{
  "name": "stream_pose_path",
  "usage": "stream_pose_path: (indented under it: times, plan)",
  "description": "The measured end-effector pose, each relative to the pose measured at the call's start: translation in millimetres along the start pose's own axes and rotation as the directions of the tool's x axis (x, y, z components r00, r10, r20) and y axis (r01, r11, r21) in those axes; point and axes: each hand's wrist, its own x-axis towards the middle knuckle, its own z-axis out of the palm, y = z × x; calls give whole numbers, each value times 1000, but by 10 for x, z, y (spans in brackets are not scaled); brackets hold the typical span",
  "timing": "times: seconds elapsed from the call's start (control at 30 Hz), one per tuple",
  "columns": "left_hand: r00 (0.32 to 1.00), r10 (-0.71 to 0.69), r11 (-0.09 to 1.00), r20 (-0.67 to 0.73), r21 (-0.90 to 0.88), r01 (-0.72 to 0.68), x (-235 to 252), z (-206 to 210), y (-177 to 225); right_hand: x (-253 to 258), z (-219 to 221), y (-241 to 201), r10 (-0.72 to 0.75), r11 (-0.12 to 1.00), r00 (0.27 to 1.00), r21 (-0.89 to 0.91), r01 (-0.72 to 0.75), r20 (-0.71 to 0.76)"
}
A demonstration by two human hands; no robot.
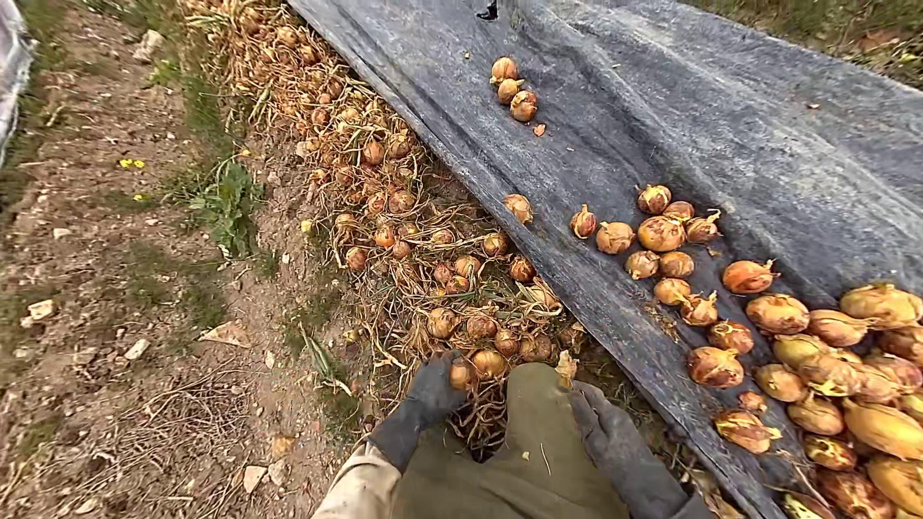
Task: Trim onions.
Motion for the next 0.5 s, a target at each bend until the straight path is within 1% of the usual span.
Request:
stream_pose_path:
  times: [0.03,0.07,0.1,0.17,0.2,0.27,0.3,0.33,0.37,0.43,0.47,0.5]
  plan:
    - [996,-41,979,-84,-201,23,-181,-112,-2,16,62,-31,-17,999,999,-29,18,36]
    - [985,-71,929,-157,-371,8,-382,-225,31,43,122,-90,-23,999,996,-43,26,83]
    - [973,-81,870,-217,-492,-38,-584,-331,90,83,184,-170,-20,999,990,-44,26,138]
    - [954,-46,747,-295,-644,-163,-949,-494,269,152,257,-428,-26,1000,969,10,24,247]
    - [946,-14,697,-325,-682,-224,-1105,-546,377,158,278,-586,-54,997,957,72,35,284]
    - [912,74,635,-402,-686,-354,-1339,-571,581,91,367,-810,-142,957,954,284,64,264]
    - [892,121,628,-436,-663,-408,-1417,-567,660,26,397,-892,-161,917,959,395,58,233]
    - [877,161,648,-453,-622,-440,-1478,-571,713,-42,413,-955,-160,871,968,489,46,195]
    - [869,195,696,-455,-560,-449,-1533,-591,739,-107,413,-995,-150,830,975,557,34,163]
    - [873,251,800,-418,-418,-430,-1639,-643,737,-190,409,-984,-153,781,984,622,61,96]
    - [890,261,830,-373,-384,-404,-1698,-662,733,-220,403,-968,-161,785,985,613,88,65]
    - [913,263,843,-313,-385,-375,-1758,-677,735,-255,381,-948,-193,816,980,561,137,41]
